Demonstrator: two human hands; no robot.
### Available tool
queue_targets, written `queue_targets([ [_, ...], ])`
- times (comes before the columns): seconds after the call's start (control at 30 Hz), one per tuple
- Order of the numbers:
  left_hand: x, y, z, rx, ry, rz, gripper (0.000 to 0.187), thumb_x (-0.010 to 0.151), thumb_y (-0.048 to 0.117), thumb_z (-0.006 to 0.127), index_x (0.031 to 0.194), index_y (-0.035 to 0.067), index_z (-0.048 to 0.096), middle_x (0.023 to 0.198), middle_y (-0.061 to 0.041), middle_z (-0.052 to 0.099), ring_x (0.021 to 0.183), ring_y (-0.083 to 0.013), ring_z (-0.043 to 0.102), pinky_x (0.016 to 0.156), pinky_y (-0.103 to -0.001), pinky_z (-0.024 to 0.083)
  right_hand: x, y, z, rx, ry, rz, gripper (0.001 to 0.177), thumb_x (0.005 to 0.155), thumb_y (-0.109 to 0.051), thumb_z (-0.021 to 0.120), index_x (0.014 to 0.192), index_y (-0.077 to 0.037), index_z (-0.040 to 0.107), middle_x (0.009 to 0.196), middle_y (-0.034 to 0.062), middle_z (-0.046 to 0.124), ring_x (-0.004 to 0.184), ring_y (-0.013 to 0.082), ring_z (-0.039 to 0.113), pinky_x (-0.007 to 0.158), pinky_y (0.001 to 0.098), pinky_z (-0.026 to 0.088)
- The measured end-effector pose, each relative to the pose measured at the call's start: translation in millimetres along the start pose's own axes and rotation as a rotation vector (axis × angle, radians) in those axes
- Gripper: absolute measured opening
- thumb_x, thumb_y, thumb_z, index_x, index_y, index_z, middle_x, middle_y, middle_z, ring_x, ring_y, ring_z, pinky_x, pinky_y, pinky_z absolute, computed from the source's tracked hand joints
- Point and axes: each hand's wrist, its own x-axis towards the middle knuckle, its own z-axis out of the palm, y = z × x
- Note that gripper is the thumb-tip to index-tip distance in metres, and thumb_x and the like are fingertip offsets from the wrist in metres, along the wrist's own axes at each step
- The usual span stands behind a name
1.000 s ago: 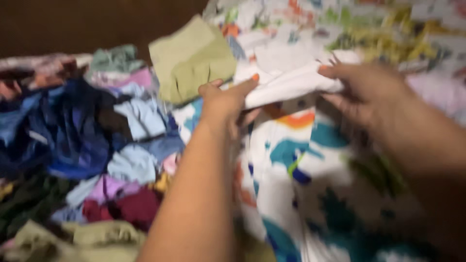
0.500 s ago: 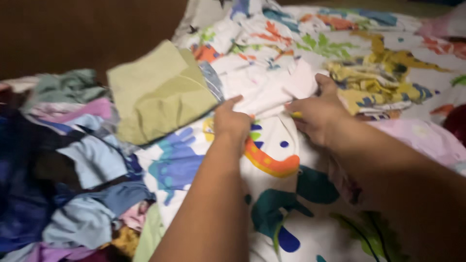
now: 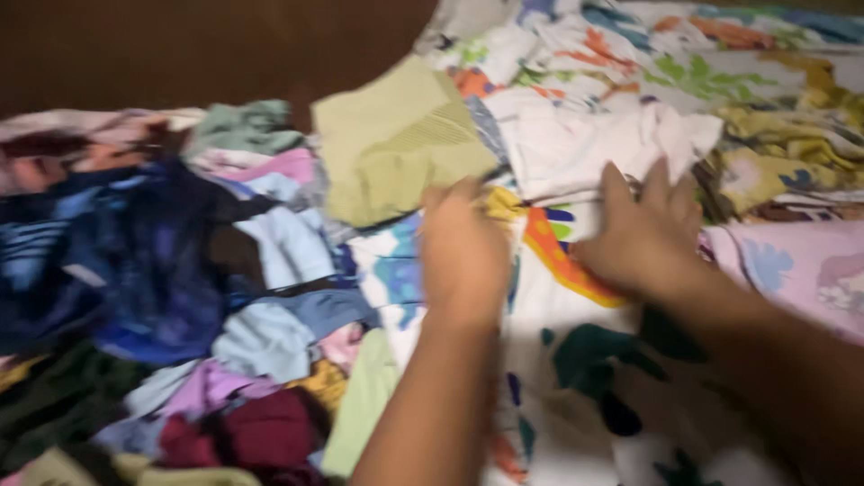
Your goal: The person folds various pieces of clothing on a bed, including a pink patterned shirt, a white shirt, a light blue shirt, a light green shirt, a blue shirt, and several pairs of underwear. The person picks up each item, smooths it out, folds it, and places it in a pile.
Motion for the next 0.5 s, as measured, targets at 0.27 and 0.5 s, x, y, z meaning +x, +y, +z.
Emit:
queue_targets([
  [0.27, -92.1, -100.6, -181.5, 1.035, -0.118, -0.472, 0.038, 0.076, 0.028, 0.071, 0.113, 0.019, 0.071, 0.127, -0.018, 0.060, 0.125, -0.0449, 0.054, 0.094, -0.060, 0.046, -155.1, -140.1, 60.2, 0.411, 0.130, -0.757, 0.083, 0.059, -0.018, 0.087, 0.135, -0.010, 0.055, 0.147, 0.0266, 0.042, 0.139, 0.0523, 0.028, 0.112, 0.0598, 0.023],
  [0.5, -108.9, -84.3, -260.9, 0.605, -0.279, -0.556, 0.040, 0.083, 0.045, 0.076, 0.109, 0.014, 0.076, 0.112, -0.014, 0.072, 0.108, -0.0353, 0.069, 0.090, -0.047, 0.053, -220.6, -204.2, 35.3, 0.716, -0.623, -0.593, 0.096, 0.063, -0.018, 0.079, 0.150, -0.017, 0.037, 0.133, 0.0139, 0.064, 0.132, 0.0283, 0.059, 0.112, 0.0387, 0.044],
])
